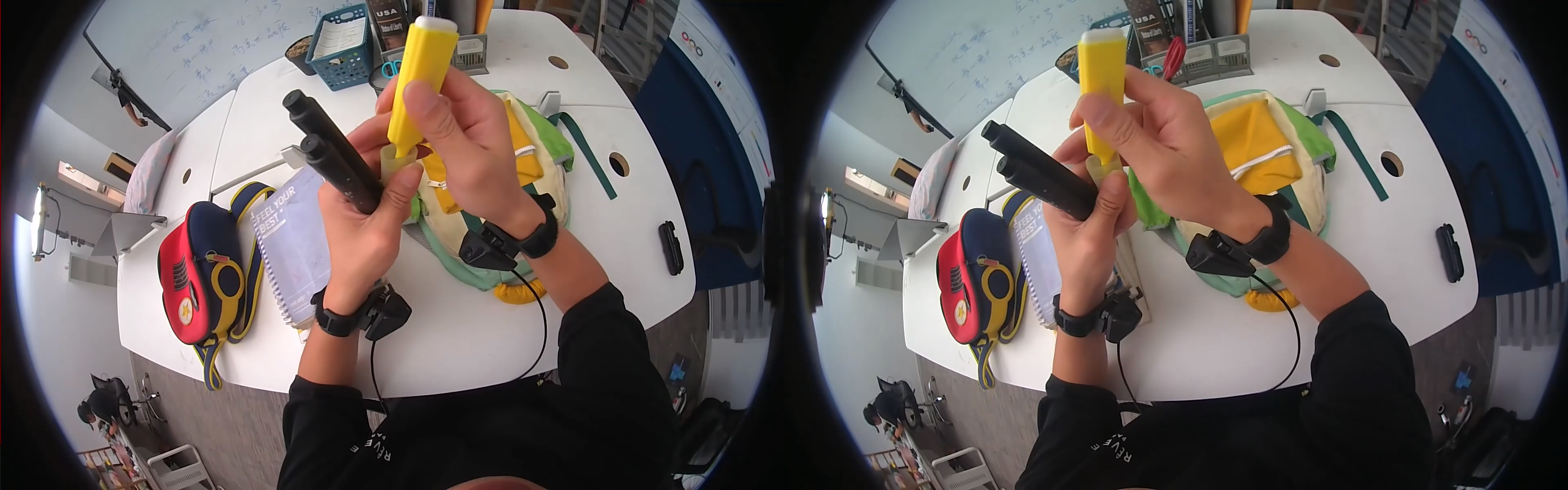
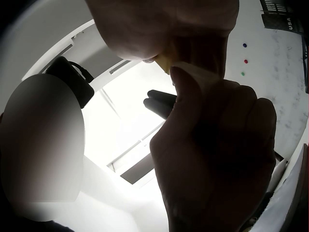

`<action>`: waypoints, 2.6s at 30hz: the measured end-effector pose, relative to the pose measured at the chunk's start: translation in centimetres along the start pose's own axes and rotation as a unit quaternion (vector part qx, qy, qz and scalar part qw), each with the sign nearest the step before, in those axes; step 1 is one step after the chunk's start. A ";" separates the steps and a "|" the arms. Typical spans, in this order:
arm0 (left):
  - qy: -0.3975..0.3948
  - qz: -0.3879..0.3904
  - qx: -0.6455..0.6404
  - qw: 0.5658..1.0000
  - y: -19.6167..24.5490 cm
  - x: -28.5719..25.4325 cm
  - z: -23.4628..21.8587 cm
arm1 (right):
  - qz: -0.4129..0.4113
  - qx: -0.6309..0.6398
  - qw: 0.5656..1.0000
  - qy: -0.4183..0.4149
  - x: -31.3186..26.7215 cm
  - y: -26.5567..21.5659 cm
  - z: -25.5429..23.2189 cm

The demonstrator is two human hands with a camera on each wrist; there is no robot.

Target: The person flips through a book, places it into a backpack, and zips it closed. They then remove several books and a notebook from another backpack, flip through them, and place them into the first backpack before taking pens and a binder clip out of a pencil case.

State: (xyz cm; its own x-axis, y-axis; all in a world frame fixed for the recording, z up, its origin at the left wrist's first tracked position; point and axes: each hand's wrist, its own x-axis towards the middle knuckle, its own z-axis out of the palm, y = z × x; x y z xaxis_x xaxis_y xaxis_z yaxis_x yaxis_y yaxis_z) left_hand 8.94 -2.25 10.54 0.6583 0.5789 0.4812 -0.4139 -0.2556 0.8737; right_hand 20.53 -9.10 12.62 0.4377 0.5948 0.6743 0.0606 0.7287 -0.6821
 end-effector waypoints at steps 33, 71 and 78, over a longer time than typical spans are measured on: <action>-0.160 -0.226 -0.143 0.950 1.8 -0.5 -1.0 | 0.100 0.080 0.978 -0.163 0.4 1.2 -0.8; 0.026 -0.123 -0.221 0.967 -0.7 -1.4 1.2 | 0.142 -0.072 0.975 -0.157 -0.7 0.5 1.0; -0.022 -0.004 -0.054 0.998 -5.3 -2.2 4.2 | -0.070 -0.300 0.946 -0.100 0.2 -0.5 -1.8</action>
State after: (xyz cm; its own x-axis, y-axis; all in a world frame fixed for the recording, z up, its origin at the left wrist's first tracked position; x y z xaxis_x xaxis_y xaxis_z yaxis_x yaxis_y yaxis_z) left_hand 12.31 -5.40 5.12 0.6872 0.5456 0.4798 -0.4729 -0.1654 0.8654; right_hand 22.18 -9.94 12.61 0.2119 0.6024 0.7695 0.6303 0.5175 -0.5787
